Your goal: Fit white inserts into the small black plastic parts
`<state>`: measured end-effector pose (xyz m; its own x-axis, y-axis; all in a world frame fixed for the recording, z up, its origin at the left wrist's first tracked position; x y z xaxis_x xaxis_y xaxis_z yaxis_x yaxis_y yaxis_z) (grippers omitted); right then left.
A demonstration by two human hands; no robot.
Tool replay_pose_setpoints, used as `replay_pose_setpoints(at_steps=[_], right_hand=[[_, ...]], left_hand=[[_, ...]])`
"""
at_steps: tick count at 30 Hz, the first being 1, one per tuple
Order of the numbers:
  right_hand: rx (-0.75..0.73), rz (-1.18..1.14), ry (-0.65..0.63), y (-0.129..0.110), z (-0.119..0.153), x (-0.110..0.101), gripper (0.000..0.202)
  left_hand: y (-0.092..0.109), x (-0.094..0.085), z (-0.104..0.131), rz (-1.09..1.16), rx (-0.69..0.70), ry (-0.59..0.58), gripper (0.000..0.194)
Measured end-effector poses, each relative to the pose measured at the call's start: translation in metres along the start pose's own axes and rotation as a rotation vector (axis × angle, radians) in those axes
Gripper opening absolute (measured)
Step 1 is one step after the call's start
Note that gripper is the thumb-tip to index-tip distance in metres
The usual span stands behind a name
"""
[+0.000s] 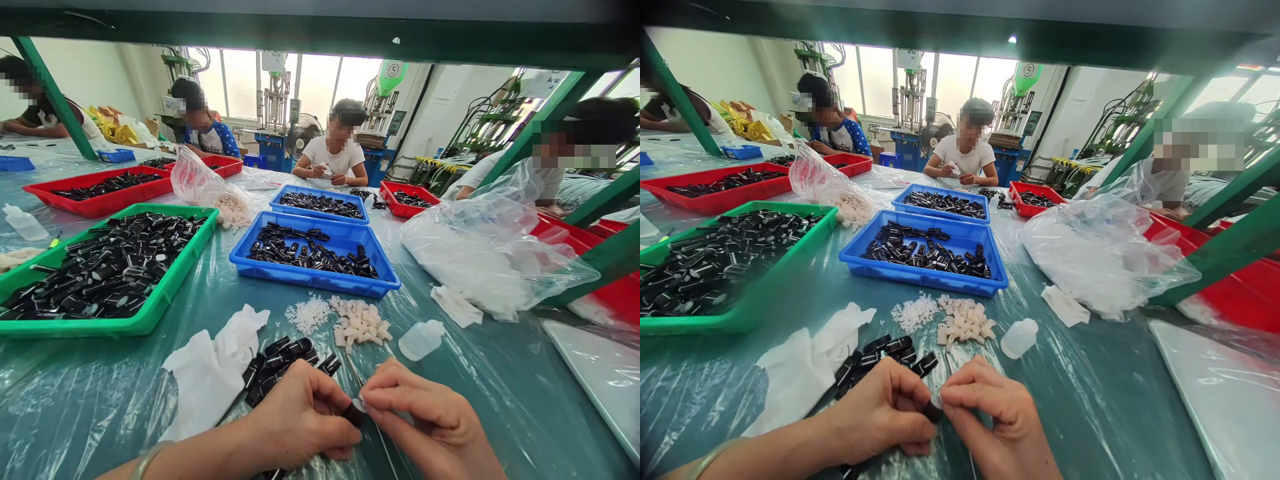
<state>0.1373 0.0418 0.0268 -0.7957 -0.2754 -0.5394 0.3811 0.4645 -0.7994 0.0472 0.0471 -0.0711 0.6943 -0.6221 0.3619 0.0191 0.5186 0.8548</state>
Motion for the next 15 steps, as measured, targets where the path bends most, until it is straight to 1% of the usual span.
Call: replay_pose_setpoints(at_steps=[5,8,11,15], right_hand=[[0.005,-0.021,0.022,0.0021,0.0025,0.0013,0.015],[0.026,-0.022,0.032,0.0052,0.0039,0.0014,0.016],[0.028,-0.029,0.019,0.007,0.0049,0.0028,0.019],[-0.007,-0.01,-0.01,0.003,0.0048,0.0049,0.022]], left_hand=[[0.0006,-0.0015,0.0004,0.006,-0.009,0.02,0.014],[0.0017,-0.0006,-0.0007,0.01,0.017,0.002,0.012],[0.001,0.0001,-0.0016,0.019,0.037,-0.019,0.01],[-0.0003,0.0001,-0.0016,0.004,0.026,-0.023,0.01]])
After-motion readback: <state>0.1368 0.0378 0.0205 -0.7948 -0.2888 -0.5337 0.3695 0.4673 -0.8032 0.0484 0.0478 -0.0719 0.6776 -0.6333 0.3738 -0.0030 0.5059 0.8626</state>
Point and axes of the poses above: each hand's wrist, its own z-axis away from the middle knuckle, its own x-axis out of the palm, y = z × x, the point moved 9 cm from there along -z, towards the middle knuckle, and after that the axes turned 11 degrees about -y, right-handed, at the moved point
